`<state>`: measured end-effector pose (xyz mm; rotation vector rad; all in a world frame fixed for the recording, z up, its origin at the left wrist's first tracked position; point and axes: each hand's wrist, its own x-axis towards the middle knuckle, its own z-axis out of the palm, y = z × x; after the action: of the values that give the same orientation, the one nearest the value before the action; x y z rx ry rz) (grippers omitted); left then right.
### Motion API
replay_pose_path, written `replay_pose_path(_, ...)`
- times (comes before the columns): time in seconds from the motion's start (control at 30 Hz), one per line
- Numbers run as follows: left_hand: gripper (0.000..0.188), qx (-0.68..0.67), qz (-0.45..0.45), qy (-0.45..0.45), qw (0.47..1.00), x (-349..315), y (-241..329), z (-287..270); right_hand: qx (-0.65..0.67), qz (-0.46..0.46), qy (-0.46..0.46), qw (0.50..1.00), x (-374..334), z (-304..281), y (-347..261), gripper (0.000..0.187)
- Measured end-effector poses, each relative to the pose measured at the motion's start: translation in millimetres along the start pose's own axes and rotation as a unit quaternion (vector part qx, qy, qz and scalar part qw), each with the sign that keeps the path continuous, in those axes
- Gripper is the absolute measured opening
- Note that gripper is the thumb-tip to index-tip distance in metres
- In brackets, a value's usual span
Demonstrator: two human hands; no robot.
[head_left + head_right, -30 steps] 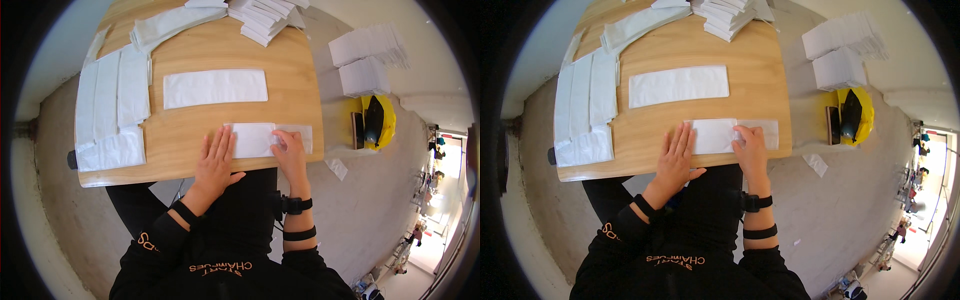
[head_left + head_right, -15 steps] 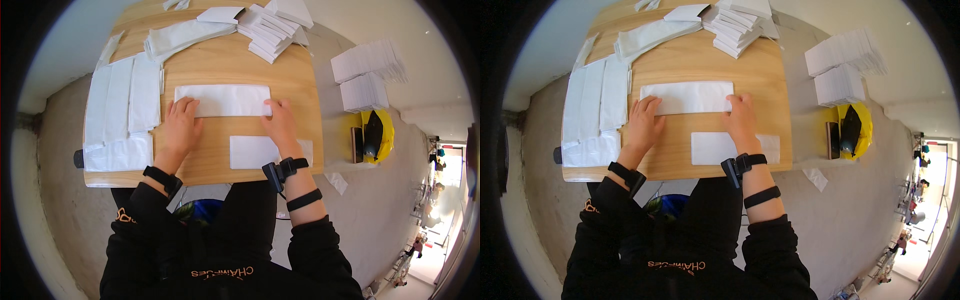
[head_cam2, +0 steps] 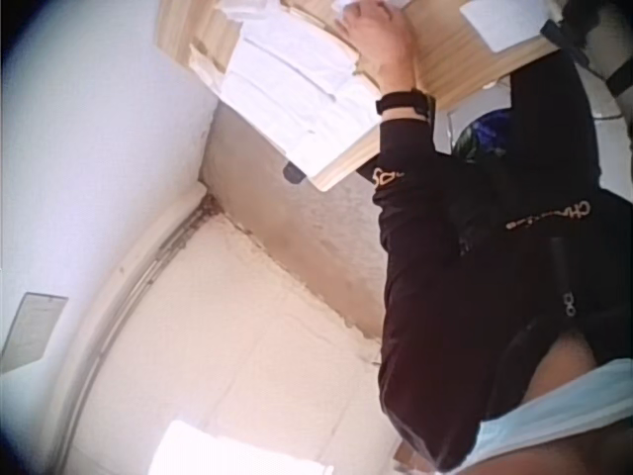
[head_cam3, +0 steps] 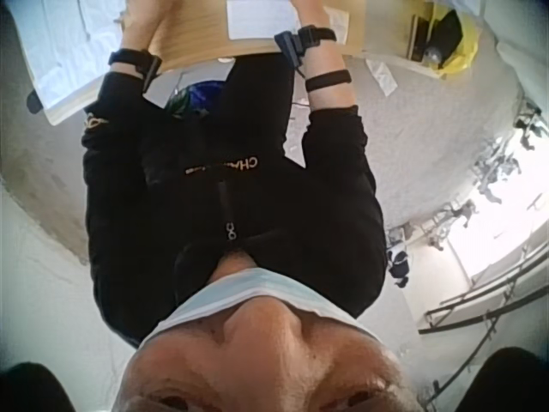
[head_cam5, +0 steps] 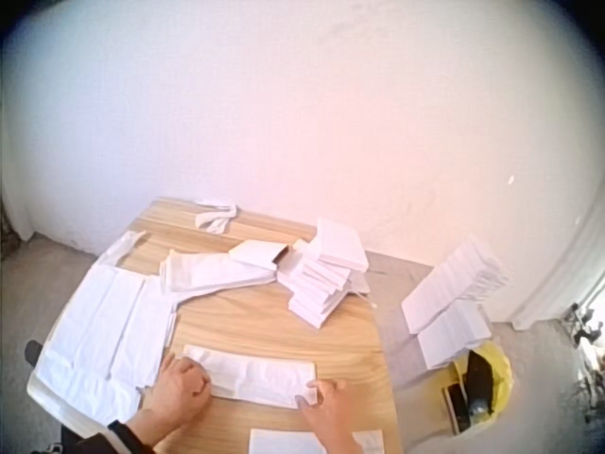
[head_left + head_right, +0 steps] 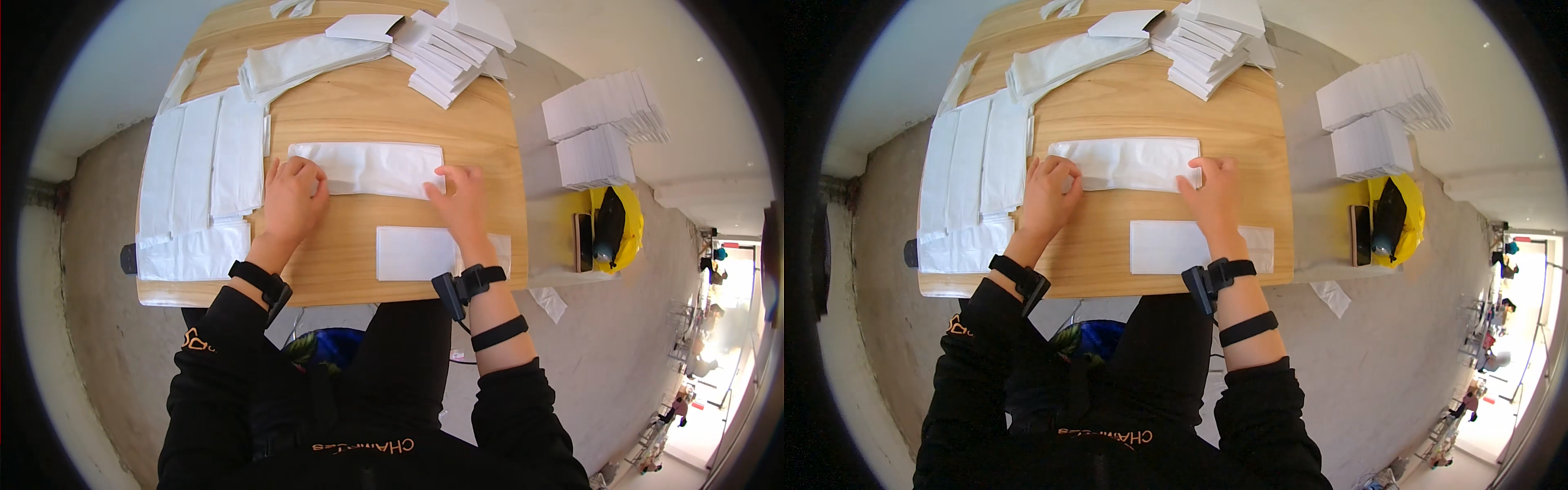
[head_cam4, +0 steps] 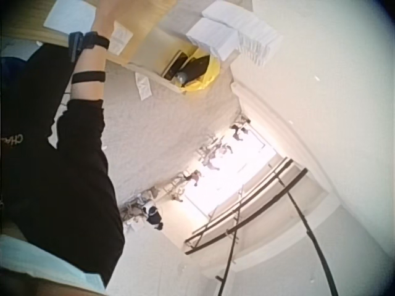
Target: Inspecting and handling long white rectangular foam or plastic pieces.
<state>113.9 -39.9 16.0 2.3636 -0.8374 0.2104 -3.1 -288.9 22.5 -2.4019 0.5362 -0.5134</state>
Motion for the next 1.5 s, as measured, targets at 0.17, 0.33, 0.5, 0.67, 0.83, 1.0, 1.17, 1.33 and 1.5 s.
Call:
replay_pose_path(0.17, 0.008, -0.013, 0.01, 0.01, 1.0, 2.9, 9.7, -9.9, -0.031, -0.08, -0.01, 0.996, -15.4, 16.8, -29.4, 0.037)
replay_pose_path(0.33, 0.009, -0.012, 0.026, 0.018, 0.999, 5.2, 20.6, -22.3, -0.044, -0.078, 0.037, 0.995, -12.2, 36.1, -26.7, 0.029)
replay_pose_path(0.5, 0.01, -0.021, 0.039, 0.03, 0.999, -0.7, 23.0, -34.1, 0.012, -0.002, 0.036, 0.999, -6.1, 33.5, -9.4, 0.015)
replay_pose_path(0.67, 0.011, -0.038, 0.041, 0.048, 0.997, -18.0, 29.4, -41.2, 0.117, 0.03, 0.091, 0.988, -12.5, 10.7, -35.9, 0.015)
replay_pose_path(0.83, 0.013, -0.035, 0.034, 0.043, 0.998, -41.9, 32.1, -55.5, 0.163, 0.079, 0.1, 0.978, -38.1, -5.7, -60.5, 0.017)
replay_pose_path(1.0, 0.015, -0.03, 0.027, 0.06, 0.997, -58.4, 38.7, -76.9, 0.191, 0.048, 0.113, 0.974, -57.7, -19.8, -91.8, 0.017)
replay_pose_path(1.17, 0.019, -0.009, 0.047, 0.122, 0.991, -49.2, 54.3, -107.2, 0.189, -0.005, 0.136, 0.973, -49.2, -41.2, -121.3, 0.017)
replay_pose_path(1.33, 0.018, 0.009, 0.041, 0.075, 0.996, -57.6, 58.4, -123.4, 0.161, -0.008, 0.103, 0.982, -58.2, -53.2, -119.3, 0.016)
replay_pose_path(1.5, 0.014, -0.019, 0.027, 0.011, 0.999, -82.0, 52.9, -91.9, 0.112, -0.004, 0.085, 0.99, -92.4, -29.5, -78.2, 0.013)
